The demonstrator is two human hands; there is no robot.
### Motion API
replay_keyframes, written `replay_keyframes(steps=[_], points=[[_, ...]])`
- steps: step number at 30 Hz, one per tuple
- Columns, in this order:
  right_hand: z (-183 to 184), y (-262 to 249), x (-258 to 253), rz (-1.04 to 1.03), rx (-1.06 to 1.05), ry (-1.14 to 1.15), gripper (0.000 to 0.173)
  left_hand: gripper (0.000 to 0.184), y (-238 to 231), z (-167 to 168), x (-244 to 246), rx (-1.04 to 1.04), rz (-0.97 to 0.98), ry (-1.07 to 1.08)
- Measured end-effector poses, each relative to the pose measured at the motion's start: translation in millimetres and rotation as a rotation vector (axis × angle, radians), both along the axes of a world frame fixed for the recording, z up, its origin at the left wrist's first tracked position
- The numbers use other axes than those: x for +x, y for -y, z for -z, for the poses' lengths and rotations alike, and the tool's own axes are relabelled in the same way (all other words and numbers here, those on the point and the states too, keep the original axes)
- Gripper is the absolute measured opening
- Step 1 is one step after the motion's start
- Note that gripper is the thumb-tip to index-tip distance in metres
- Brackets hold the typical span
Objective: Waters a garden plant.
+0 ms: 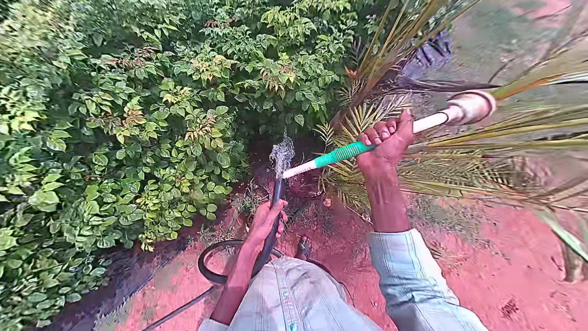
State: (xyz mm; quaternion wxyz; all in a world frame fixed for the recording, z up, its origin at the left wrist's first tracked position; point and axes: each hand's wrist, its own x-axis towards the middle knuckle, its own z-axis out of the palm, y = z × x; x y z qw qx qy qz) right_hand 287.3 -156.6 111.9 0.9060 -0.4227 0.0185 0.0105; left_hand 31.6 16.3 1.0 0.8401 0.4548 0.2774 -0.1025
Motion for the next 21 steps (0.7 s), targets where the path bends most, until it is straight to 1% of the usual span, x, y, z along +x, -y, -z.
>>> replay_keyframes(steps=[5,11,12,13,15,17,18,19,20,21], points=[[2,-1,6,-0.040,0.028,0.028,0.049,0.038,3,-9,4,-0.012,0.032,0.029],[-1,0,12,-0.048,0.001,0.074,0.051,0.038,2,-13,5,-0.018,0.051,0.055],[0,0,12,-0.060,-0.032,0.100,0.051,0.038,1,-12,6,-0.020,0.055,0.058],[3,-1,12,-0.068,-0.092,0.123,0.050,0.038,0,-11,6,-0.025,0.059,0.058],[24,-1,15,-0.122,-0.306,0.179,0.046,0.038,-1,-9,3,-0.042,0.062,0.046],[54,4,22,-0.253,-0.547,0.228,0.022,0.039,-3,-8,0,-0.060,0.073,0.035],[65,4,25,-0.314,-0.619,0.233,0.018,0.039,-4,-8,-2,-0.070,0.078,0.034],[75,2,28,-0.377,-0.648,0.242,0.023,0.039,-6,-8,-3,-0.080,0.079,0.031],[85,-2,30,-0.435,-0.674,0.248,0.034,0.039,-8,-9,-3,-0.087,0.075,0.025],[96,-8,29,-0.470,-0.697,0.260,0.039,0.039,-9,-9,-5,-0.091,0.070,0.016]])
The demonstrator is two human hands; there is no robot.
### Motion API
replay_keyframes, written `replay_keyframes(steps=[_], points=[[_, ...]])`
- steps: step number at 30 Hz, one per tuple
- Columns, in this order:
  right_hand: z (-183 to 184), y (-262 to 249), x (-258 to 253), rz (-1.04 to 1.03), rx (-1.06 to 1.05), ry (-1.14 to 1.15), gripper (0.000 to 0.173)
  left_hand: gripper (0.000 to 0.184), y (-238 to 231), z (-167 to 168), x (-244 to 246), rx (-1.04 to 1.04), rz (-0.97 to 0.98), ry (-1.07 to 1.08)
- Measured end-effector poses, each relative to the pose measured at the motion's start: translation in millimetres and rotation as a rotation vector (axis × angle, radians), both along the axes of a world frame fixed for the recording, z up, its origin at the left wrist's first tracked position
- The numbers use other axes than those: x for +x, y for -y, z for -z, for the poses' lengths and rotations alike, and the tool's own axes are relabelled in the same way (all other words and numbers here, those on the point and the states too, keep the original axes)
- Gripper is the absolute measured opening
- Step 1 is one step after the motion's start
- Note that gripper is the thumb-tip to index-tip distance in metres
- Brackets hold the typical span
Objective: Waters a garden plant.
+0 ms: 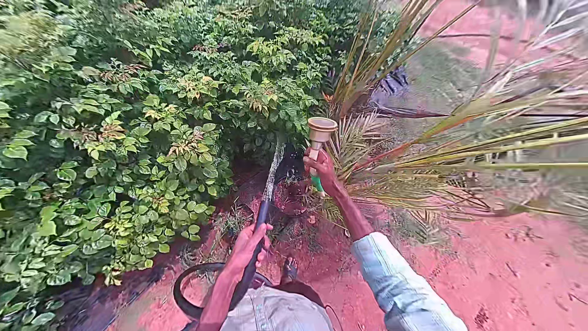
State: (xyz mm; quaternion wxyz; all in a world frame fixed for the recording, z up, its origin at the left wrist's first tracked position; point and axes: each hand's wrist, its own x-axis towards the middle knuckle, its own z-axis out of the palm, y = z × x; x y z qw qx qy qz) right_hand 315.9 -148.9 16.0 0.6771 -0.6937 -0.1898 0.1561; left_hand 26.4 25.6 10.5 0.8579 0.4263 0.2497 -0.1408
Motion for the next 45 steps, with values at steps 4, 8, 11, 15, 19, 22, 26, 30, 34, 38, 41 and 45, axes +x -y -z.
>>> replay_keyframes(steps=[4,8,11,15,19,22,26,30,34,38,41,45], points=[[36,-15,1,-0.046,-0.096,0.028,0.038,0.039,-9,-3,-4,-0.013,-0.010,-0.010],[43,-19,3,-0.019,0.025,-0.022,0.029,0.039,-17,-2,-10,-0.034,-0.054,-0.013],[33,-19,11,-0.101,-0.005,-0.139,0.037,0.039,-18,3,-11,-0.050,-0.073,-0.021],[40,-15,15,-0.037,-0.052,-0.334,0.031,0.039,-21,7,-8,-0.047,-0.073,-0.050],[60,4,6,-0.044,-0.302,-0.405,0.047,0.040,-22,17,-6,-0.038,-0.050,-0.059],[61,11,-8,0.046,-0.298,-0.620,0.068,0.040,-21,22,-4,-0.026,-0.019,-0.097],[63,14,-23,0.117,-0.045,-0.915,0.067,0.041,-15,32,-4,-0.054,0.044,-0.117],[87,-1,-52,0.043,-0.033,-0.942,0.036,0.041,-8,31,2,-0.051,0.097,-0.147],[100,-24,-85,-0.119,-0.182,-0.842,0.057,0.041,4,32,7,-0.093,0.140,-0.183],[99,-46,-97,-0.045,-0.309,-0.600,0.056,0.039,8,33,8,-0.093,0.136,-0.195],[98,-53,-89,0.006,-0.292,-0.549,0.041,0.040,8,35,8,-0.094,0.142,-0.187],[70,-49,-92,-0.016,-0.336,-0.697,0.043,0.042,6,37,9,-0.087,0.131,-0.180]])
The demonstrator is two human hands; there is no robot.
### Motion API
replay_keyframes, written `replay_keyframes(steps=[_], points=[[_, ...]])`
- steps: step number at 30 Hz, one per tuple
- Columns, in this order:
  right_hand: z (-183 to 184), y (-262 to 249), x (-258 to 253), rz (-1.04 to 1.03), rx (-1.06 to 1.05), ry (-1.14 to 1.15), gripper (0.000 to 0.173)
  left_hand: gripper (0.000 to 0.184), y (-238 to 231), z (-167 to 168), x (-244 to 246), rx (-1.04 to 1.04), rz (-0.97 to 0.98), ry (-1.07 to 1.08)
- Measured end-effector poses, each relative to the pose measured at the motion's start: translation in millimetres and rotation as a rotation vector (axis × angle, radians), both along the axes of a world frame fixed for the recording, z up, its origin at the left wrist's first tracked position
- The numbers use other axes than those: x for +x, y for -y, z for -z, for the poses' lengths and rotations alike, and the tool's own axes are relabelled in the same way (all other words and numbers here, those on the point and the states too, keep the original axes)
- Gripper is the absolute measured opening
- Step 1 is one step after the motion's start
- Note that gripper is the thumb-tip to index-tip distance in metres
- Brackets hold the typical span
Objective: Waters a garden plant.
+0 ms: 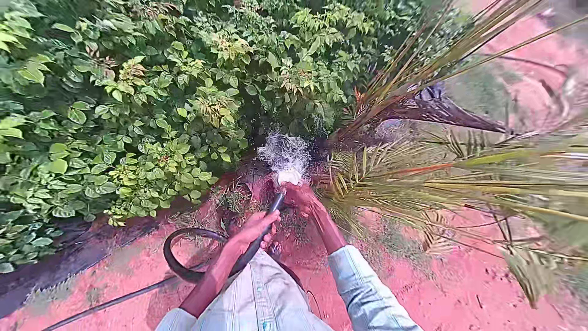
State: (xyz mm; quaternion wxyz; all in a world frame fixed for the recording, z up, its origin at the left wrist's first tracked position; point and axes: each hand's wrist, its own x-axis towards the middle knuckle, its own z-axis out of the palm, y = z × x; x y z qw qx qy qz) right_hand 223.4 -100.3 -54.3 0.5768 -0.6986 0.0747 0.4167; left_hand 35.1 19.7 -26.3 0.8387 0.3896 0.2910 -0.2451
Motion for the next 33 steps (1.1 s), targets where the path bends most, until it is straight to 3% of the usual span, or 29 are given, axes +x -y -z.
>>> replay_keyframes(steps=[6,9,10,12,16,18,20,24,28,33], points=[[22,-2,-3,0.124,-0.046,0.124,0.046,0.042,3,1,-1,0.003,0.015,0.004],[13,13,0,0.120,0.186,-0.052,0.040,0.042,3,1,-1,0.019,0.016,0.012],[7,21,2,0.101,0.277,-0.054,0.048,0.042,2,1,-1,0.027,0.004,0.015],[-23,35,8,0.075,0.341,0.032,0.064,0.042,0,-2,-2,0.052,-0.023,0.029],[-137,72,35,0.066,0.178,0.538,0.039,0.042,-5,-15,-7,0.170,-0.060,0.064],[-176,90,51,0.144,0.011,0.880,0.054,0.043,-6,-19,-9,0.228,-0.061,0.072],[-182,97,60,0.161,-0.051,1.037,0.067,0.042,-3,-24,-8,0.280,-0.060,0.077],[-151,83,68,0.344,0.372,0.870,0.047,0.039,5,-34,-7,0.339,-0.056,0.110],[-196,90,87,0.594,0.636,0.764,0.064,0.037,11,-37,-13,0.380,-0.050,0.140],[-235,118,109,0.542,0.814,0.619,0.069,0.036,12,-36,-18,0.402,-0.013,0.174]])
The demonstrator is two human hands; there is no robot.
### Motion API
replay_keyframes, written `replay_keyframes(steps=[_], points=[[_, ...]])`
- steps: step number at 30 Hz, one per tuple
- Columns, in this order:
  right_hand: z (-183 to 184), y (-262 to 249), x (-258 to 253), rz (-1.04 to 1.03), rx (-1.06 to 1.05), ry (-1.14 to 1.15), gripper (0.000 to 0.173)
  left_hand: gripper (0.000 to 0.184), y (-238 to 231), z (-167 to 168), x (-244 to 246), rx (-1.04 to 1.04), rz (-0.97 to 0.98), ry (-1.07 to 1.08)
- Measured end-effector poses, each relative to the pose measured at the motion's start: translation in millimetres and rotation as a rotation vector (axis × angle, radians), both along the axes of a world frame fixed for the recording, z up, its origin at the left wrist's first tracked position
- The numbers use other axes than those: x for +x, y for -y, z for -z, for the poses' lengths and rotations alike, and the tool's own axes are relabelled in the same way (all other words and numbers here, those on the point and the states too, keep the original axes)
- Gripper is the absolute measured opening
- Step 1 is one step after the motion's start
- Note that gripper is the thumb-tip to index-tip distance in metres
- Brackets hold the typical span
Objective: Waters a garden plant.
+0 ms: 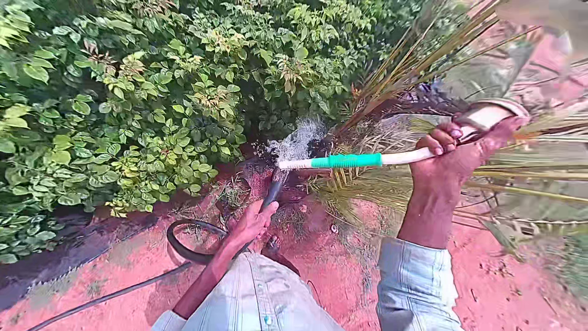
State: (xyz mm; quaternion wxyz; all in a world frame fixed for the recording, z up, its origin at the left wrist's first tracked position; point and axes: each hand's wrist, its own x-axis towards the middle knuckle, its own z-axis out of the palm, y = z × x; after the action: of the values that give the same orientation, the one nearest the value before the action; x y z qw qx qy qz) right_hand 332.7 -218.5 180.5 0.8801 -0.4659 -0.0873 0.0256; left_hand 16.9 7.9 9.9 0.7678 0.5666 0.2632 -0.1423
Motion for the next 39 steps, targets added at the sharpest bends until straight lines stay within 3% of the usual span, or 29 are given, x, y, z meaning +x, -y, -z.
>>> replay_keyframes(steps=[14,19,24,29,31,33,37,39], points=[[-4,13,24,-0.244,-0.001,-0.118,0.062,0.034,-2,-12,-8,0.013,0.094,0.116],[-8,-10,43,-0.325,-0.037,-0.213,0.065,0.033,3,-17,-12,-0.068,0.176,0.152],[35,-29,53,-0.628,0.103,-0.425,0.059,0.028,21,-33,-10,-0.262,0.355,0.199],[82,-45,2,-0.670,0.356,-0.433,0.044,0.025,44,-54,9,-0.617,0.301,0.122],[87,-40,-20,-0.677,0.343,-0.415,0.042,0.016,57,-59,8,-0.733,0.293,0.043],[73,-35,-38,-0.614,0.198,-0.371,0.039,0.018,74,-63,10,-0.637,0.269,0.013],[45,-29,-84,-0.353,-0.270,-0.327,0.038,0.035,119,-60,6,-0.135,0.238,-0.106],[36,-25,-94,-0.343,-0.283,-0.340,0.039,0.036,127,-63,2,-0.123,0.245,-0.132]])
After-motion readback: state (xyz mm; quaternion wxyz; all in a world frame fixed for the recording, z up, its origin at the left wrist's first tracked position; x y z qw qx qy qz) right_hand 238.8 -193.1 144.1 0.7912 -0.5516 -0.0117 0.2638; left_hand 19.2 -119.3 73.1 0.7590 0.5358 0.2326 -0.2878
